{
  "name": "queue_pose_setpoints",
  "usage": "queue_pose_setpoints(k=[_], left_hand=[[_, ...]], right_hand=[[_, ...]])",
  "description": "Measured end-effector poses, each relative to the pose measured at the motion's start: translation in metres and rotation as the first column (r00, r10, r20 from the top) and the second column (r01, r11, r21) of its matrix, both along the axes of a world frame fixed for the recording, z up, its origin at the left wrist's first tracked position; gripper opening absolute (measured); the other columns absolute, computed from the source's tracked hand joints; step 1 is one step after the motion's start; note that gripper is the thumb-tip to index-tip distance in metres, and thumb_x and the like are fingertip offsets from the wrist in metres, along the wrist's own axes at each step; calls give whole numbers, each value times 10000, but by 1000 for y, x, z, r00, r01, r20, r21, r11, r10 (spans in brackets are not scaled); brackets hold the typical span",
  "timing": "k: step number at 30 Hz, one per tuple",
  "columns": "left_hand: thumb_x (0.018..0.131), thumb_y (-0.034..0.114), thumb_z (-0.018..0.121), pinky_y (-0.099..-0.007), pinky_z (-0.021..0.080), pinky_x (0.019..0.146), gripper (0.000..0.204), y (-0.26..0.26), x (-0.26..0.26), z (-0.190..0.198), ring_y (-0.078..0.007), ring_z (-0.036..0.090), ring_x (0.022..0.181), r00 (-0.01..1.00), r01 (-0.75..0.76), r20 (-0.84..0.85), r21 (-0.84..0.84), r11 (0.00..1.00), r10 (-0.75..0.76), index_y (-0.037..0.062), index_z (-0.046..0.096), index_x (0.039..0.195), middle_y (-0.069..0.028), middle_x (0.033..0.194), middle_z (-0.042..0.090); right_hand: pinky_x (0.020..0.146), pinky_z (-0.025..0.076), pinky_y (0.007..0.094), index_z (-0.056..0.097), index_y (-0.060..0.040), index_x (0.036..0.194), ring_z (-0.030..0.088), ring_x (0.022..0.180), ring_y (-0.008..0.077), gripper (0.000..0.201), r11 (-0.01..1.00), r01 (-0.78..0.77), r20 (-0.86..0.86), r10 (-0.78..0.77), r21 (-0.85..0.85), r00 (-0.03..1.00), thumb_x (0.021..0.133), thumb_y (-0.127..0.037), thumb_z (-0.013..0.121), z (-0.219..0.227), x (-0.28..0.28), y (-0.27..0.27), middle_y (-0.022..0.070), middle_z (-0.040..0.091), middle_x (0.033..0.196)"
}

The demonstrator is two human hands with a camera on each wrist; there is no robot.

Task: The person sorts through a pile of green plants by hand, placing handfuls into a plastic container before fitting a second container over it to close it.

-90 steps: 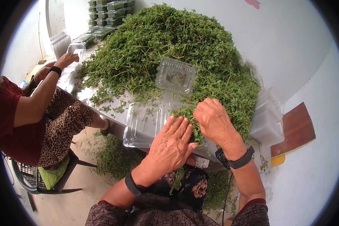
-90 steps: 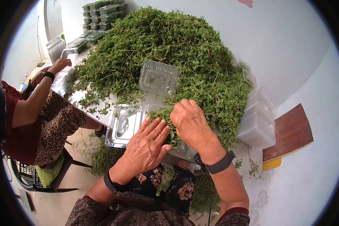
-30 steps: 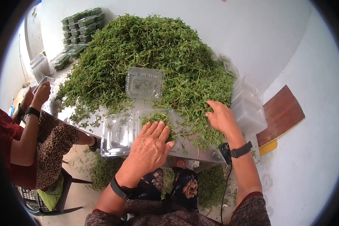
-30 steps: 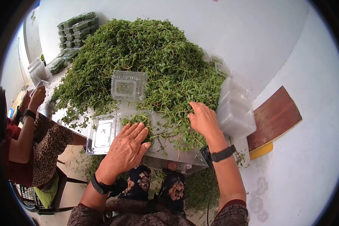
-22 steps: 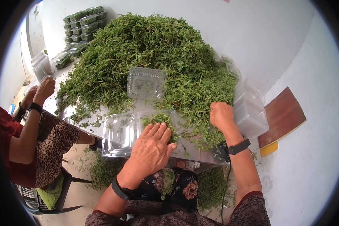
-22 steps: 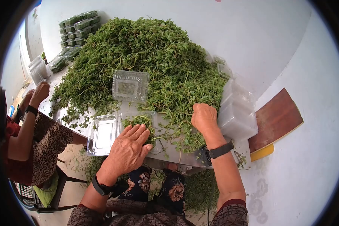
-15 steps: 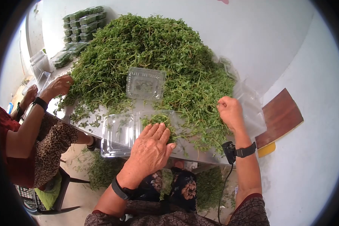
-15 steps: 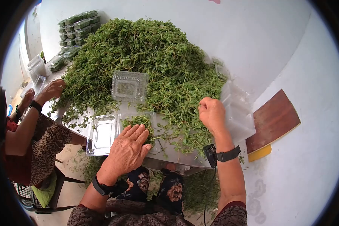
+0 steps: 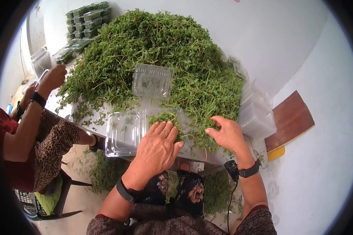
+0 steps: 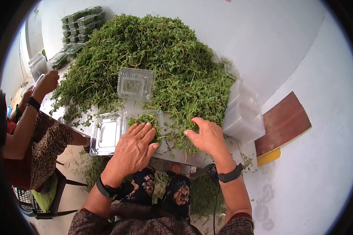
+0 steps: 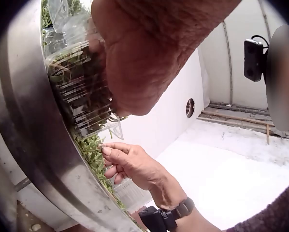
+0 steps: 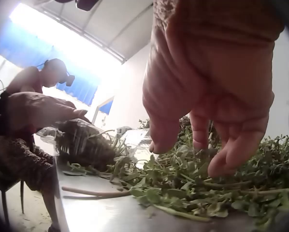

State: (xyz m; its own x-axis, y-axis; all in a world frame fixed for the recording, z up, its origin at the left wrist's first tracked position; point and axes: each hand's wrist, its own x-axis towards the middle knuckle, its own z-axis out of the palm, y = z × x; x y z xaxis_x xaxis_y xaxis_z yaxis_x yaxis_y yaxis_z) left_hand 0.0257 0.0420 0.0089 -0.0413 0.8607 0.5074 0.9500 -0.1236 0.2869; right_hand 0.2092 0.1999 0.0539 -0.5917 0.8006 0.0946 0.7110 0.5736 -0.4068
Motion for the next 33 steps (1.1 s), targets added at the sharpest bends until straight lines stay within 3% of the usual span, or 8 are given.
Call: queue_pose_setpoints(k=[7,13,19,21,22,23,25,33], left_hand=[[941,260,513,-458,343,1083,387,-3,4,2,-388,509,1216,1000,-10,13,-3,1000,10,-37,550,1187,-262,1262,560],[943,282,513,-460,358,1063,420,-2,4,-1,-396,530,1176,1000,-2,5,56,998,1,-86,561,1141,-277,1204,585],[947,287,505,-454,354,1068,433,1,1,-1,-391,528,1179,1000,-6,-3,56,998,6,-93,561,1147,-276,1207,585],[946,286,505,-453,354,1068,434,1,1,-1,-391,528,1179,1000,-4,1,66,998,4,-95,562,1145,-277,1207,586],[948,282,505,-455,352,1074,412,1,1,-1,-391,520,1195,1000,-9,2,43,999,9,-63,556,1167,-269,1233,573],[950,278,505,-458,351,1079,393,1,1,-1,-390,513,1212,1000,-16,3,19,1000,16,-31,550,1189,-260,1258,561],[946,284,506,-455,353,1073,414,1,1,-1,-390,522,1191,1000,-17,-6,44,999,17,-65,558,1162,-267,1229,574],[944,293,503,-452,353,1066,437,1,1,-1,-387,528,1170,1000,-11,-15,71,997,12,-91,559,1143,-272,1207,581]], right_hand=[[701,507,446,640,-46,1149,653,772,353,520,960,-108,173,64,259,983,744,-349,760,-15,-11,-13,184,664,828],[638,503,481,650,-15,986,636,715,395,305,895,-203,177,142,398,974,712,-144,688,-37,-8,10,212,625,739],[618,507,465,673,-10,863,623,643,392,181,892,-77,-78,124,446,989,697,-59,619,-22,-1,19,226,646,720],[588,502,401,682,-16,842,618,582,327,149,960,-23,-293,108,280,950,713,-52,619,-5,2,16,225,635,685],[544,472,303,672,7,901,593,540,192,153,987,-8,-330,62,161,942,759,-17,620,6,4,12,139,648,660],[544,472,303,672,7,901,593,540,192,153,986,-12,-327,66,165,943,759,-17,620,12,6,11,139,648,660],[518,439,227,652,33,942,549,552,77,146,983,-99,-558,-3,-152,830,802,20,612,25,8,7,37,633,680],[515,484,205,645,38,963,612,579,80,153,929,-240,-649,0,-282,761,814,35,608,64,0,-26,19,625,708]])
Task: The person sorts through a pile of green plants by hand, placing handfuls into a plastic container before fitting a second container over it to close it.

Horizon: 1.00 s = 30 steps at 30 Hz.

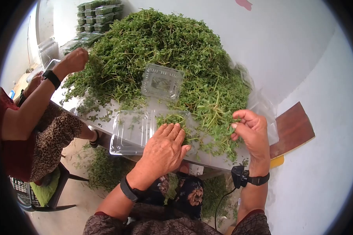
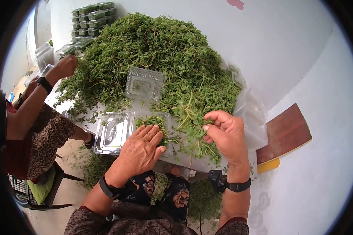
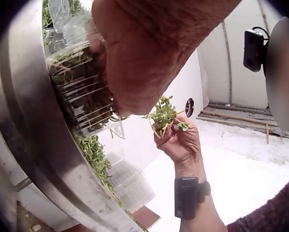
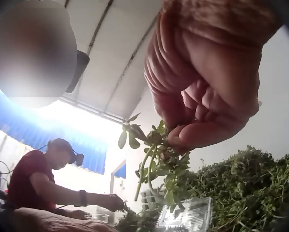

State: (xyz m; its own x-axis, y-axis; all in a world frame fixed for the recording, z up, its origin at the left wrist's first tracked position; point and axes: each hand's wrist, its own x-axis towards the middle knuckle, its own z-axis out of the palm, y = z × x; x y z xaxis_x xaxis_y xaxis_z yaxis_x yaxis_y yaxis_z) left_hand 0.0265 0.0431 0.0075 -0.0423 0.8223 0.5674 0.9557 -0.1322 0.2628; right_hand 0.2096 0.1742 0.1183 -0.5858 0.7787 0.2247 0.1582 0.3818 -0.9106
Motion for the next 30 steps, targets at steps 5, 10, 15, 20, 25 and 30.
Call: queue_pose_setpoints(k=[5,10,15,20,25,30], left_hand=[[949,288,505,-449,346,1082,423,-1,0,1,-372,516,1212,1000,-16,-1,-62,998,16,-45,544,1207,-247,1266,558],[947,295,510,-458,338,1092,442,1,0,-1,-375,506,1228,1000,-13,17,-50,999,14,-63,540,1204,-255,1277,548],[902,199,582,-476,331,1103,409,-2,-3,2,-380,498,1239,997,19,76,23,1000,-21,-78,537,1199,-261,1280,544],[828,78,647,-474,365,1086,385,-20,-12,19,-382,523,1214,981,44,181,131,990,-67,-53,570,1182,-244,1258,568],[817,27,644,-424,442,1015,348,-32,-25,27,-356,587,1155,911,-13,404,237,971,-86,-4,614,1162,-196,1236,610],[821,29,654,-404,473,948,459,-33,-29,28,-381,595,1128,860,-60,499,304,951,-106,-14,540,1264,-219,1227,607]], right_hand=[[523,497,204,647,39,973,621,581,87,165,980,-157,-61,150,-124,987,811,40,614,-4,-13,-11,35,635,710],[521,497,196,649,34,985,622,582,78,167,974,-183,-55,177,-135,983,821,35,622,-10,-23,-15,33,641,719],[524,499,198,645,37,998,625,588,77,166,982,-155,-57,150,-110,987,834,20,626,-15,-30,-21,25,640,718],[563,514,216,634,36,1021,628,623,81,174,993,-99,-179,85,-71,980,848,24,616,-21,-31,-26,38,647,761],[616,517,221,630,39,1021,628,695,73,167,997,-72,-328,77,27,941,855,29,609,-32,-40,-34,44,651,805],[678,524,260,634,33,1000,666,803,135,183,934,-3,-243,96,358,965,827,67,582,-59,-53,-31,81,683,898]])
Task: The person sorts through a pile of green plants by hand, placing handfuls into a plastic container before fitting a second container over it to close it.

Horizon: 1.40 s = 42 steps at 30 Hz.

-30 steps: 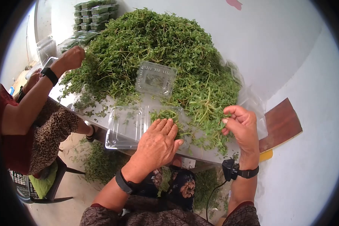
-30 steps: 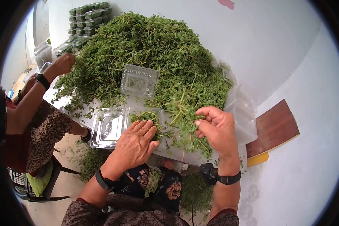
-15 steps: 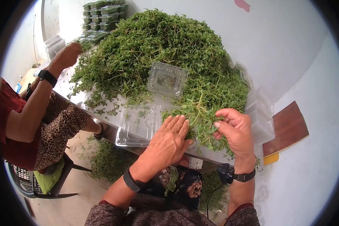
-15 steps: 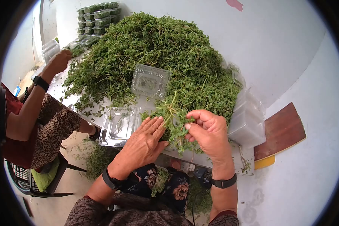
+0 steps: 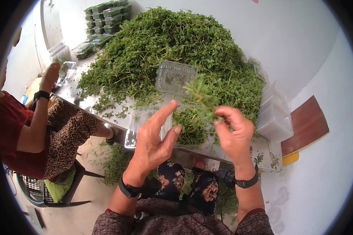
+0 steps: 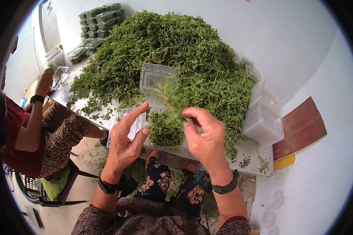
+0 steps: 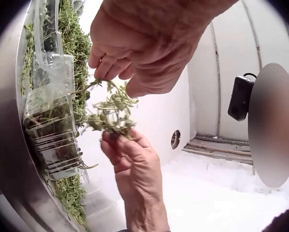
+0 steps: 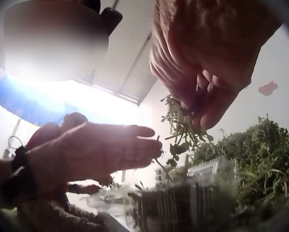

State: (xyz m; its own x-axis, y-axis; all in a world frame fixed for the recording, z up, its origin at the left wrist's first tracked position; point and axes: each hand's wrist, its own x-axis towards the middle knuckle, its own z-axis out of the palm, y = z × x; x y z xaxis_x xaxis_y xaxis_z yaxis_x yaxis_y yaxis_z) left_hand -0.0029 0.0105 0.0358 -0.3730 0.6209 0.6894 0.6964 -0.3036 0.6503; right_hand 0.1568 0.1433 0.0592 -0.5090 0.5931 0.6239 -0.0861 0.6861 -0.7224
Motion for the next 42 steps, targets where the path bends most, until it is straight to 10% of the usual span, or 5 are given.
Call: queue_pose_setpoints(k=[3,27,42], left_hand=[[813,31,667,-396,475,942,511,3,6,-8,-378,598,1125,994,36,100,45,998,-40,-9,515,1299,-228,1218,607],[798,-14,649,-411,496,880,389,2,11,-19,-358,603,1026,989,-78,-136,-170,982,55,45,622,1182,-177,1101,640],[714,-36,692,-446,469,948,459,-4,22,-23,-358,574,1098,949,39,-309,-99,994,-68,5,596,1161,-182,1261,570]], right_hand=[[804,536,360,645,39,973,665,974,339,270,973,-86,334,10,213,942,743,112,522,-10,-1,2,208,655,1121],[1034,403,472,622,55,1084,582,1113,375,336,891,-132,508,-121,435,853,877,-210,638,-8,10,-16,237,629,1158],[1098,304,482,573,40,1209,438,1295,368,360,915,-152,604,-116,375,789,873,-89,561,-20,5,8,199,566,1289]])
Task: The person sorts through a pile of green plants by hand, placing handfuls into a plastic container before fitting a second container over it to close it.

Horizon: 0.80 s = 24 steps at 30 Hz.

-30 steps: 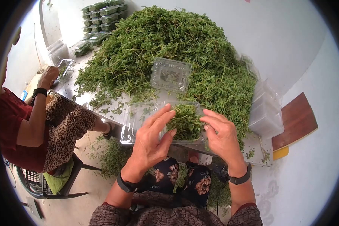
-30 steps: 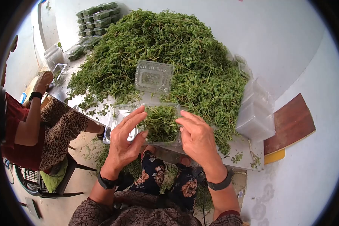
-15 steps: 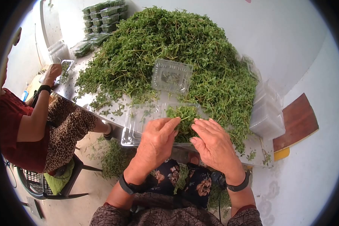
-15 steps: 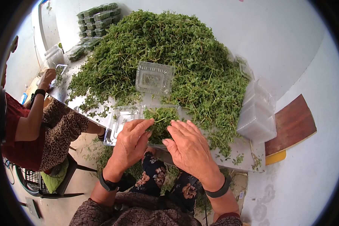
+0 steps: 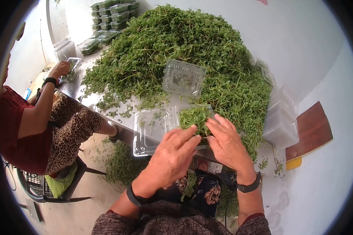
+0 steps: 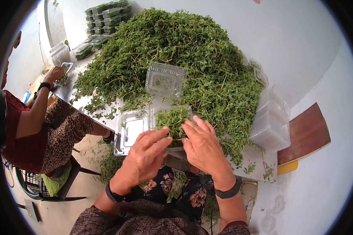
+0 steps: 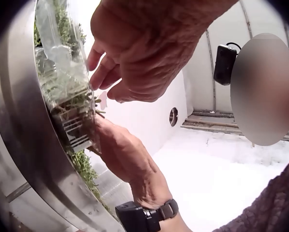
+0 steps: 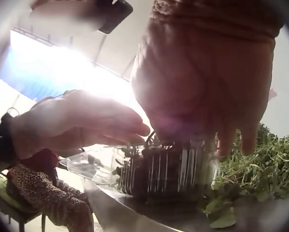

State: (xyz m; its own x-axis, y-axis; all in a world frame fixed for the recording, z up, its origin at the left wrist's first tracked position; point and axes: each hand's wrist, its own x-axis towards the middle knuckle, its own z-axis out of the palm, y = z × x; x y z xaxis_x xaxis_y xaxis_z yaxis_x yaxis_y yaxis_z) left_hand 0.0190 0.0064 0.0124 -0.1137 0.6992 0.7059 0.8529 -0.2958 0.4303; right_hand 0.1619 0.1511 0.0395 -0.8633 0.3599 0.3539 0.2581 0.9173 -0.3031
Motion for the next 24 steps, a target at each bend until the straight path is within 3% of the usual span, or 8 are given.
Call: queue_pose_setpoints(k=[1,4,8,16,24], left_hand=[[707,-44,698,-437,474,939,455,-4,-2,2,-346,578,1096,997,-33,64,17,999,32,13,609,1149,-169,1261,577],[730,-24,694,-459,467,936,429,-14,-16,0,-356,574,1084,986,-167,20,17,986,167,-7,592,1147,-215,1233,569],[773,-21,669,-432,460,953,396,-25,-24,-2,-345,570,1121,963,-264,43,-56,963,266,29,617,1162,-146,1290,582],[805,16,644,-466,379,1047,414,-16,-18,-5,-369,527,1199,974,-187,101,-144,972,203,23,589,1215,-169,1309,563],[792,38,676,-495,290,1136,474,-6,-8,-2,-367,454,1295,999,-37,-17,-221,975,34,2,551,1248,-190,1344,521]], right_hand=[[1098,309,467,571,39,1224,433,1302,365,366,999,-1,-24,0,-48,1000,881,-90,558,2,3,-1,197,558,1305],[1094,323,439,570,30,1240,427,1311,359,365,996,19,-85,-27,-89,996,893,-82,550,8,10,-2,195,551,1319],[1070,354,440,564,14,1257,452,1292,356,359,991,35,-130,-52,-130,990,919,-108,554,15,16,-8,188,563,1305],[1043,368,455,565,23,1236,467,1263,384,365,992,21,-121,-36,-121,992,950,-202,535,4,2,-4,200,586,1256],[1037,360,489,574,42,1194,467,1247,412,352,992,58,-15,-60,-109,998,952,-208,523,0,-6,-2,210,600,1227]])
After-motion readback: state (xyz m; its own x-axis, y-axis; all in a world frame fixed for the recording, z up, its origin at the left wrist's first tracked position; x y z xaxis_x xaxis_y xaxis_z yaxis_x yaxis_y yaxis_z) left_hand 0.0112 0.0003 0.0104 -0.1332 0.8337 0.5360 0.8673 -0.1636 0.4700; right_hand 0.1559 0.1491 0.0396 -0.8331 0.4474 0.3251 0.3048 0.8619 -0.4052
